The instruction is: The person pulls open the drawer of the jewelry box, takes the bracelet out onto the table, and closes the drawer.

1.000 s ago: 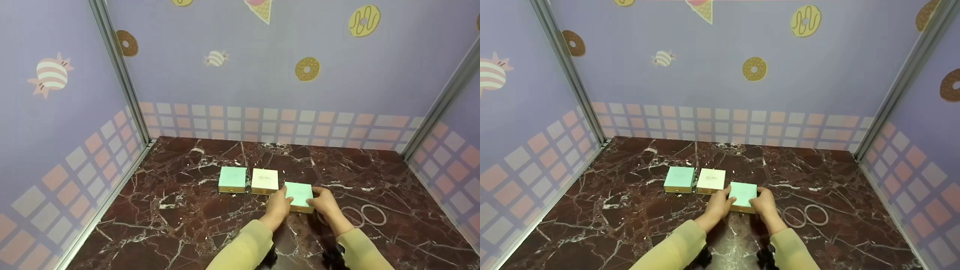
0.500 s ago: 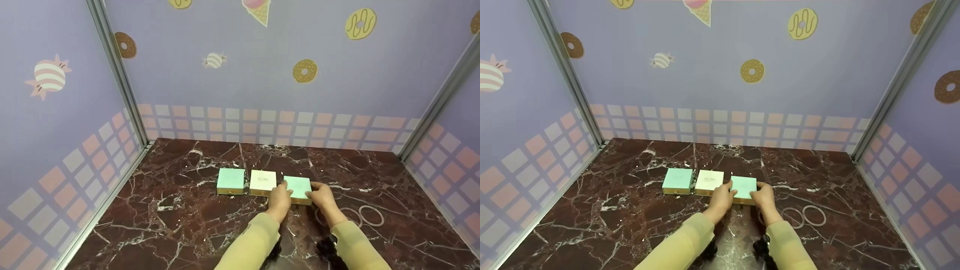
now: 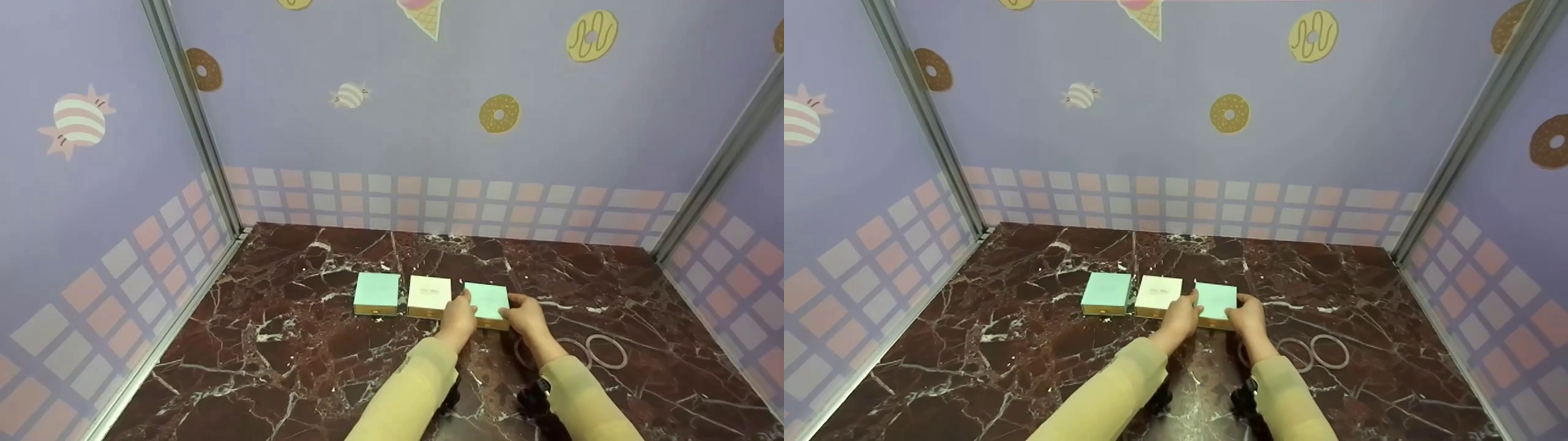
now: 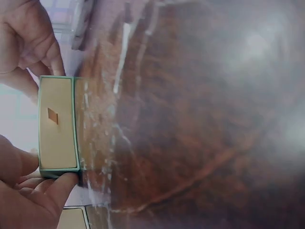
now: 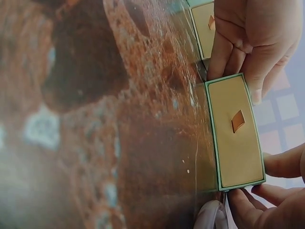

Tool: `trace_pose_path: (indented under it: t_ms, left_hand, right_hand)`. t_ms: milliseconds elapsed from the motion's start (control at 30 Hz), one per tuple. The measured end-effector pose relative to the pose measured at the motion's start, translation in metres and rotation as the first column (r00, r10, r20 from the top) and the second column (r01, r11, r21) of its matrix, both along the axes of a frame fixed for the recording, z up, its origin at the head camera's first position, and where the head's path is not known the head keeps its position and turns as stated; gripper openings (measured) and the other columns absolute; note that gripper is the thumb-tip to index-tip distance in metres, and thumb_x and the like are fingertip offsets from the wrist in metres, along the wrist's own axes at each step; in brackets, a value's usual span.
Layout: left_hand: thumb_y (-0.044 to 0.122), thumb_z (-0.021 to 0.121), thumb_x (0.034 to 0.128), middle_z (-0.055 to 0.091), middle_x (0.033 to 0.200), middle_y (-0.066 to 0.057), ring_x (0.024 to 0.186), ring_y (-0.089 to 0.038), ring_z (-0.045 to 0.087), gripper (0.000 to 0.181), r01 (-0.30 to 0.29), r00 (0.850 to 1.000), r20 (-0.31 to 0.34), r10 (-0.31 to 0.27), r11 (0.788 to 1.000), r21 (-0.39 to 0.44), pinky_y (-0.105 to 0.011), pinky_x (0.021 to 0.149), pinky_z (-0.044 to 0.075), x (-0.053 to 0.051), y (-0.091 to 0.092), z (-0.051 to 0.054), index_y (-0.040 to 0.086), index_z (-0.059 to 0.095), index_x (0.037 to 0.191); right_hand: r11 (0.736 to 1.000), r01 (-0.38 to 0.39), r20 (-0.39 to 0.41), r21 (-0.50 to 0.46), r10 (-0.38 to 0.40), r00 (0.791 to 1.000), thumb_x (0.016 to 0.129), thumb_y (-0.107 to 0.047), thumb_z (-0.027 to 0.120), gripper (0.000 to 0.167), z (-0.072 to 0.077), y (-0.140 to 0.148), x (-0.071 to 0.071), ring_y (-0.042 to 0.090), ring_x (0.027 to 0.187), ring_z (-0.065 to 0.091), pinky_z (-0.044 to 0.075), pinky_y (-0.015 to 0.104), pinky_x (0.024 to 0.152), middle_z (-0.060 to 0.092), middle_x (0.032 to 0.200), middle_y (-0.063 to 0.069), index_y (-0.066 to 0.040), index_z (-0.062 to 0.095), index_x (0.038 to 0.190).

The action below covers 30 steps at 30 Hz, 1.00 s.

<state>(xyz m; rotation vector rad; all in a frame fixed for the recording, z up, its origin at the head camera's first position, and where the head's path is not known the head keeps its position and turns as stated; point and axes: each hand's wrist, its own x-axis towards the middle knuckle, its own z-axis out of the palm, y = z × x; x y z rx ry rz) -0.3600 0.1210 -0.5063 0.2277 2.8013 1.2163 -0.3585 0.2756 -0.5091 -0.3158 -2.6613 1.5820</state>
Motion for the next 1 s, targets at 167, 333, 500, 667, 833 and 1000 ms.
trace_pose_path:
  t_ms: [167,333,500,667,833,1000]
  left_hand:
    - [0.006,0.054,0.1054,0.059,0.150,-0.015,0.042,-0.016,0.033,0.059,0.042,0.999,0.036,-0.041,0.999,-0.017,-0.028,0.048,0.026,-0.003,0.002,0.000,0.004,0.033,0.161]
    - [-0.007,0.055,0.1002,0.062,0.147,-0.010,0.046,-0.011,0.046,0.067,0.045,0.998,0.041,-0.044,0.999,-0.010,-0.027,0.045,0.022,-0.004,0.003,-0.002,0.005,0.030,0.162]
    - [-0.007,0.053,0.1009,0.056,0.154,-0.010,0.056,-0.018,0.062,0.066,0.041,0.999,0.035,-0.040,0.999,-0.004,-0.027,0.047,0.026,-0.002,0.004,-0.005,0.005,0.030,0.162]
    - [0.018,0.045,0.1109,0.031,0.168,-0.016,0.104,-0.031,0.073,0.056,0.023,1.000,0.019,-0.024,0.999,0.024,-0.032,0.078,0.056,0.002,0.007,-0.004,0.003,0.028,0.162]
    - [0.029,0.047,0.1100,0.016,0.173,-0.017,0.155,-0.034,0.034,0.065,-0.009,0.998,-0.061,0.007,0.999,-0.036,-0.041,0.107,0.055,0.015,0.020,-0.003,0.001,0.021,0.163]
    - [0.040,0.046,0.1092,0.013,0.173,-0.018,0.160,-0.032,0.021,0.071,-0.024,0.979,-0.202,-0.026,0.970,-0.242,-0.038,0.119,0.046,0.023,0.023,0.005,0.003,0.019,0.164]
  right_hand:
    - [1.000,0.005,-0.008,0.006,-0.005,1.000,0.096,0.002,0.058,0.052,-0.001,0.001,-0.002,0.051,0.132,0.052,0.054,0.050,0.104,0.048,0.144,0.042,0.020,0.045,0.143]
    - [1.000,0.005,-0.004,0.008,-0.005,1.000,0.097,0.002,0.058,0.053,-0.001,0.001,-0.003,0.052,0.135,0.049,0.050,0.055,0.110,0.046,0.146,0.042,0.020,0.043,0.144]
    - [1.000,0.006,-0.002,0.025,-0.006,1.000,0.096,0.001,0.058,0.052,-0.002,0.002,-0.002,0.051,0.132,0.052,0.055,0.050,0.103,0.047,0.145,0.042,0.020,0.045,0.143]
    - [1.000,0.014,-0.009,0.015,-0.014,1.000,0.097,-0.001,0.057,0.055,-0.001,0.001,0.000,0.051,0.132,0.052,0.055,0.051,0.103,0.046,0.147,0.042,0.020,0.041,0.145]
    - [0.999,0.040,-0.056,0.012,-0.039,0.998,0.100,-0.008,0.056,0.061,0.002,-0.005,0.002,0.052,0.143,0.042,0.043,0.057,0.117,0.037,0.154,0.041,0.019,0.033,0.150]
    - [0.995,0.058,-0.186,0.086,-0.041,0.982,0.103,-0.014,0.055,0.061,0.011,-0.009,-0.001,0.051,0.149,0.033,0.025,0.059,0.128,0.037,0.156,0.039,0.017,0.035,0.151]
